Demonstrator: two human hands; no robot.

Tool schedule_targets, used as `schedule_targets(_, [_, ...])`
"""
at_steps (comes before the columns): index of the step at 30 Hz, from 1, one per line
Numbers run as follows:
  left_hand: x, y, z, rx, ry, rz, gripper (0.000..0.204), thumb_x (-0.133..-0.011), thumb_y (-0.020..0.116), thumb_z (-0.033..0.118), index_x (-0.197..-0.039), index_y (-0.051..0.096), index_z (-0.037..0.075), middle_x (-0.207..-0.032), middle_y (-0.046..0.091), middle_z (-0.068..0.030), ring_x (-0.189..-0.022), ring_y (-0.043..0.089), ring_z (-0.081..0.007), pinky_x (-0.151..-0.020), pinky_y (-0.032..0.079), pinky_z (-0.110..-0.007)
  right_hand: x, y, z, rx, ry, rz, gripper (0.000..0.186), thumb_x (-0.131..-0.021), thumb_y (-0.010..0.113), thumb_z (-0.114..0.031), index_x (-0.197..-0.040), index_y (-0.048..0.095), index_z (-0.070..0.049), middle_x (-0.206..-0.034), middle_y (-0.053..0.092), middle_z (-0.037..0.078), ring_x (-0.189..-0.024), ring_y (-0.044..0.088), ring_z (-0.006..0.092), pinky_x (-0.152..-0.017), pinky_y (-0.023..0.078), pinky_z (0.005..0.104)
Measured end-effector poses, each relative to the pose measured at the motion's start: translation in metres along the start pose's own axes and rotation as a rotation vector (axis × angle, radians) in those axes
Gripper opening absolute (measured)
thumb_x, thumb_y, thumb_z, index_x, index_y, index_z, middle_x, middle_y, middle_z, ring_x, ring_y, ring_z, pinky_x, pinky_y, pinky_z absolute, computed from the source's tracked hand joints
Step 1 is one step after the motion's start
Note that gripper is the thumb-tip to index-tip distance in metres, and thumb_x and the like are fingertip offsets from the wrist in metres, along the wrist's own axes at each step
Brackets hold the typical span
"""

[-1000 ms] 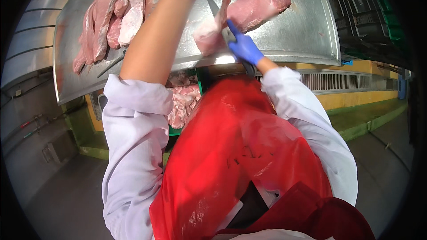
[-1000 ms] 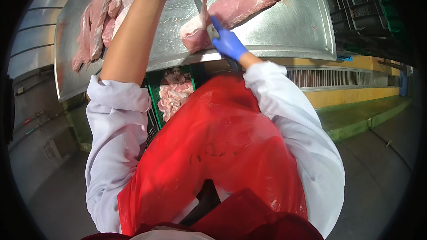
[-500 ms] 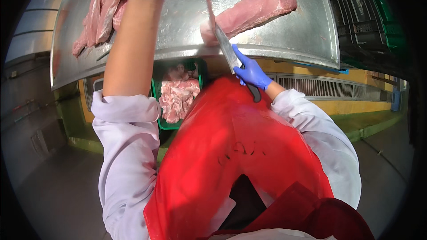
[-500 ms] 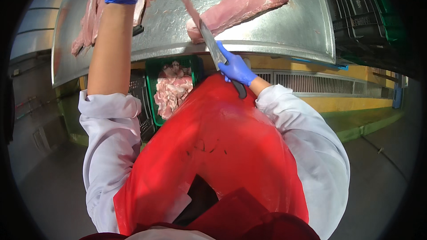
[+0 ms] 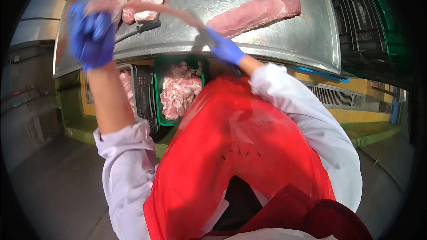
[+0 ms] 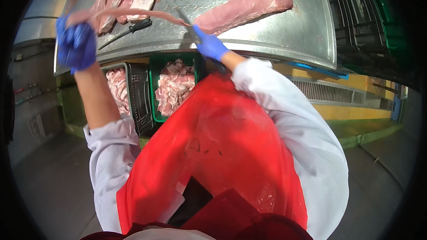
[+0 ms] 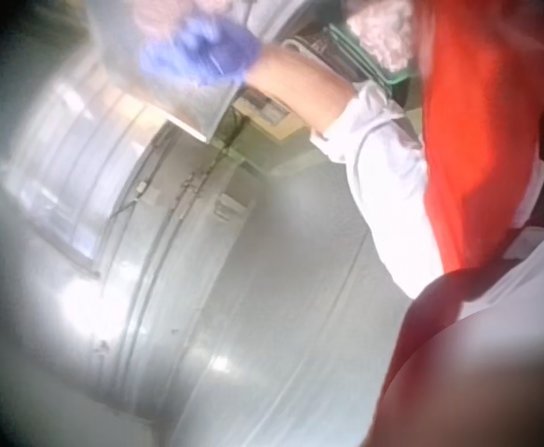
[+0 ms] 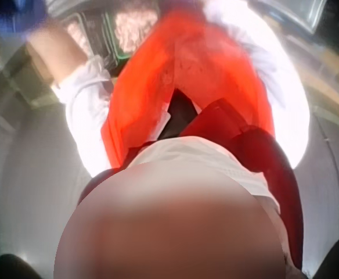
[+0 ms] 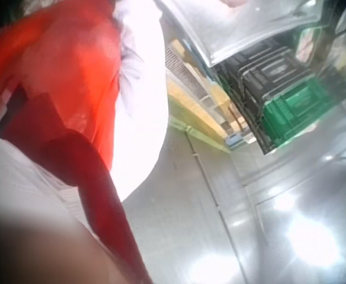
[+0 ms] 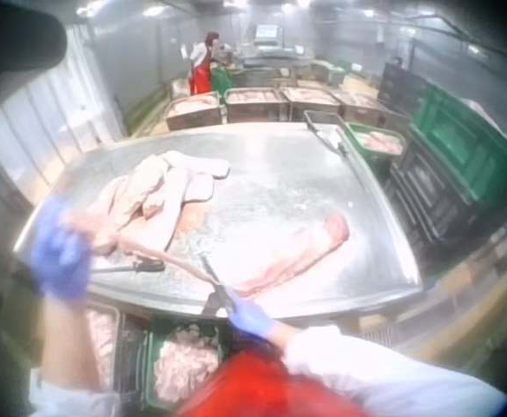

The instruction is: The person trims fat from large cuts of raw meat using a knife on a stainless steel table. Trimmed fat is placed into a green basket, and the trimmed meat is set aside on the table.

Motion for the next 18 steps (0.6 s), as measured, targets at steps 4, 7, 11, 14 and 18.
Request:
schedule_targets(4, [0.087, 0.008, 0.095, 0.064, 0.034, 0.009, 0.030, -0.091, 0.053, -0.006, -0.073, 0.040, 0.014, -0.055, 0.037, 0.0035, -0.041, 0.035, -0.0057, -0.037, 0.029, -0.021, -0.033, 0.018, -0.019, 0.035, -0.052, -0.138, 0.074, -0.094, 0.058, -0.016, -0.160, 0.025, -0.021, -0.105, 0.067, 0.022, -0.066, 0.068, 0.0230, -0.063, 0.058, 0.0376])
schedule_targets(7, [0.199, -0.068, 0.156, -0.675, 0.213, 0.640, 0.024, -0.099, 0.056, 0.013, -0.081, 0.041, 0.015, -0.058, 0.035, 0.0067, -0.047, 0.037, -0.0045, -0.047, 0.032, -0.021, 0.027, -0.043, -0.006, -0.347, 0.068, -0.089, 0.074, -0.094, 0.060, -0.017, -0.160, 0.028, -0.023, -0.087, 0.066, 0.012, -0.062, 0.062, 0.0136, -0.060, 0.056, 0.0317])
schedule_targets(11, [0.378, -0.231, 0.175, -1.438, -1.086, 0.872, 0.044, -0.091, 0.074, 0.028, -0.121, 0.058, 0.000, -0.093, 0.068, -0.0103, -0.076, 0.068, -0.0220, -0.062, 0.056, -0.033, 0.023, -0.157, 0.053, -0.164, 0.235, 0.243, 0.078, -0.092, 0.057, -0.012, -0.161, 0.024, -0.021, -0.080, 0.071, 0.014, -0.058, 0.070, 0.0181, -0.056, 0.057, 0.0330])
schedule_targets(14, [0.234, -0.178, -0.015, -2.059, -0.721, 0.148, 0.077, -0.085, 0.075, 0.034, -0.144, 0.044, -0.005, -0.148, 0.047, -0.0293, -0.137, 0.047, -0.0400, -0.113, 0.039, -0.044, 0.008, -0.222, 0.077, -0.123, 0.250, 0.414, 0.075, -0.091, 0.055, -0.012, -0.160, 0.027, -0.020, -0.083, 0.071, 0.022, -0.065, 0.072, 0.0271, -0.063, 0.058, 0.0390])
schedule_targets(18, [0.113, -0.078, -0.280, -1.996, -0.450, -0.461, 0.070, -0.080, 0.068, 0.022, -0.144, 0.046, 0.003, -0.145, 0.047, -0.0263, -0.134, 0.045, -0.0448, -0.114, 0.036, -0.051, -0.035, -0.193, 0.103, 0.411, 0.227, 0.457, 0.075, -0.092, 0.044, -0.011, -0.161, 0.016, -0.021, -0.100, 0.067, 0.034, -0.093, 0.067, 0.0501, -0.086, 0.051, 0.0557])
Point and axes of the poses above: each hand's wrist, its own x-axis away from the middle knuckle, its own y-axis out of the palm, z = x × y, the point moved 7 cm from there along -x, towards the middle knuckle
